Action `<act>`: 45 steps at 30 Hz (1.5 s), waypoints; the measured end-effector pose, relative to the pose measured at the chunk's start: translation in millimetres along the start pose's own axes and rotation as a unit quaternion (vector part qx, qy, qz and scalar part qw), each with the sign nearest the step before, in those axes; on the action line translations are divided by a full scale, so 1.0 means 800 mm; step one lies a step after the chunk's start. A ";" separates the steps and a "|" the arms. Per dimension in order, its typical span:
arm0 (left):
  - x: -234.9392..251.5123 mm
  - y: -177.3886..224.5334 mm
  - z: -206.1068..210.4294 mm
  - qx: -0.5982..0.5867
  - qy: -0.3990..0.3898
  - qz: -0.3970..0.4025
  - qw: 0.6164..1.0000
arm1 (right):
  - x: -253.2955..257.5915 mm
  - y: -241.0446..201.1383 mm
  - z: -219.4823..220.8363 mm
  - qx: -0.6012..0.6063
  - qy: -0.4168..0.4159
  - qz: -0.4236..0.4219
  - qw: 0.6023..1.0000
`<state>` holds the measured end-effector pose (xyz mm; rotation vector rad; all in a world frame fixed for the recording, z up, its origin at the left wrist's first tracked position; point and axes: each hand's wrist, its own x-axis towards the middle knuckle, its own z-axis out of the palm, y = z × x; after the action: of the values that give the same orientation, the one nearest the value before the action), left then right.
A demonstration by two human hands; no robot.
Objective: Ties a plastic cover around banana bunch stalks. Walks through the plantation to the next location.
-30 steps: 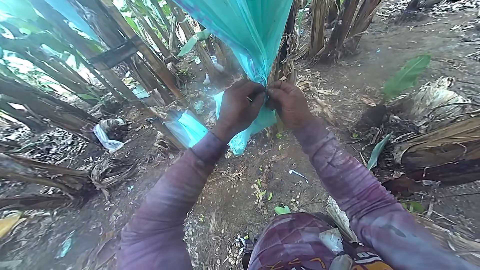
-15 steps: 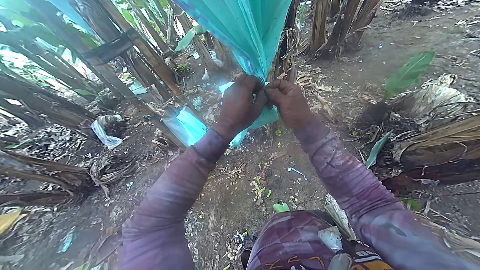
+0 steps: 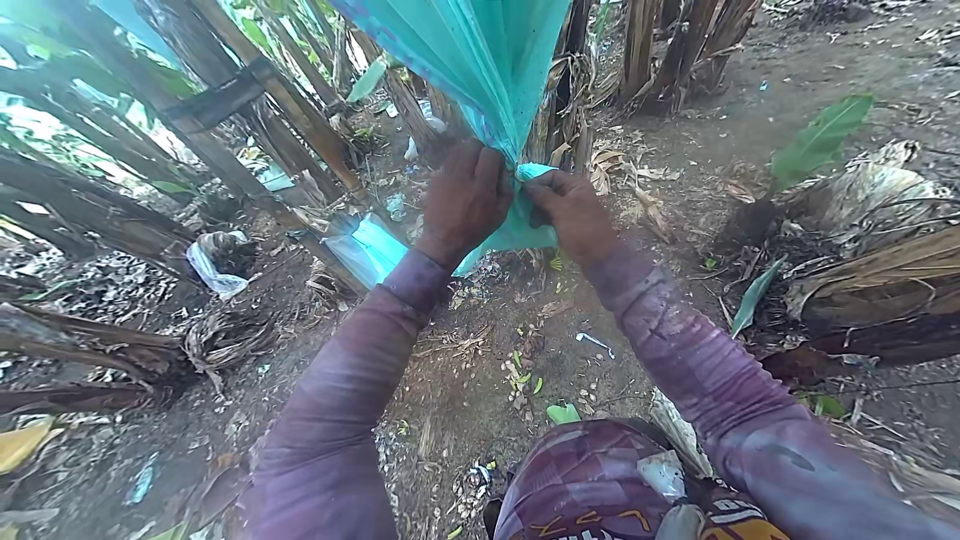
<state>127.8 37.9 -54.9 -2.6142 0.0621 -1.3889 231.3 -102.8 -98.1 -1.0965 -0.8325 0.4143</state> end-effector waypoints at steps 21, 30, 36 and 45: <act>-0.009 0.027 0.025 -0.360 -0.016 -0.284 0.889 | -0.010 0.005 0.002 0.016 0.041 0.048 0.998; -0.006 0.019 0.032 -0.256 0.031 -0.217 0.942 | -0.014 0.009 0.015 0.055 0.036 0.030 0.997; -0.003 0.012 0.036 -0.251 0.076 -0.189 0.946 | -0.017 0.018 0.019 0.085 0.022 0.026 0.996; -0.008 0.009 0.039 -0.272 0.062 -0.214 0.936 | -0.036 0.064 0.023 0.040 0.005 0.124 0.991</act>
<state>150.3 35.9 -78.5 -3.1163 -0.1381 -1.9130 203.8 -89.0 -151.1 -1.1310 -0.6673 0.6443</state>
